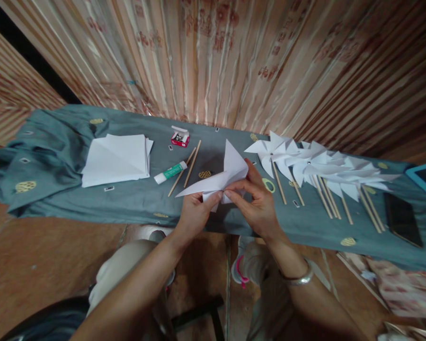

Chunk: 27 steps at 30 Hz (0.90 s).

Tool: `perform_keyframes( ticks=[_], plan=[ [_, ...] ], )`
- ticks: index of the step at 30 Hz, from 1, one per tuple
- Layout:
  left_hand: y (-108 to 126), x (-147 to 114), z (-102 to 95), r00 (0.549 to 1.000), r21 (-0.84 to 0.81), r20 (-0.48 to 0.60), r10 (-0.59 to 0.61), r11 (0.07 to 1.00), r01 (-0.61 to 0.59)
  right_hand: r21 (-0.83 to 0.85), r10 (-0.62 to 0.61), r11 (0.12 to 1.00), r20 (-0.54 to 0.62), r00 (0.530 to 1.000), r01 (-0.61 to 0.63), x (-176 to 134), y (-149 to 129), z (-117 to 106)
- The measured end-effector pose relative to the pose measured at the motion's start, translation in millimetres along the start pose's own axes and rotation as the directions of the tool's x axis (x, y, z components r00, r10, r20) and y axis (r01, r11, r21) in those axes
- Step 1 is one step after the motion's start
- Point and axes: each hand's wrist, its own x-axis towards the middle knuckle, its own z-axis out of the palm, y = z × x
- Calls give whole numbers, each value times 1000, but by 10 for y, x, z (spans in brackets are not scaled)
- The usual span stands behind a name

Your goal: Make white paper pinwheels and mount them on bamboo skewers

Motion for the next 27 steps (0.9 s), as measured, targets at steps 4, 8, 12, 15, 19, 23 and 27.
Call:
perform_keyframes(
  ticks=[4,8,12,15,19,23,27],
  plan=[
    [2,-4,3,1000,14,-3,-10,1000,10,13,2,1000,-1,1000,-2,2,1,3],
    [6,-3,2,999,60,-24,-47,997,48,34,33,999,11,999,-34,7,-8,1],
    [-21,10,-13,998,103,-41,-52,993,56,59,57,997,5,998,-58,8,-7,10],
    [-51,21,-21,999,104,-34,-18,994,22,91,86,992,-5,996,-85,1,3,30],
    [-60,21,-18,1000,92,-6,17,996,-17,109,136,986,-57,989,-129,-20,16,58],
    [-13,10,7,999,71,-21,-24,997,25,126,186,977,-120,975,-171,-38,33,78],
    [14,12,21,998,66,-42,-51,996,54,155,215,969,-161,963,-191,-50,77,111]
  ],
)
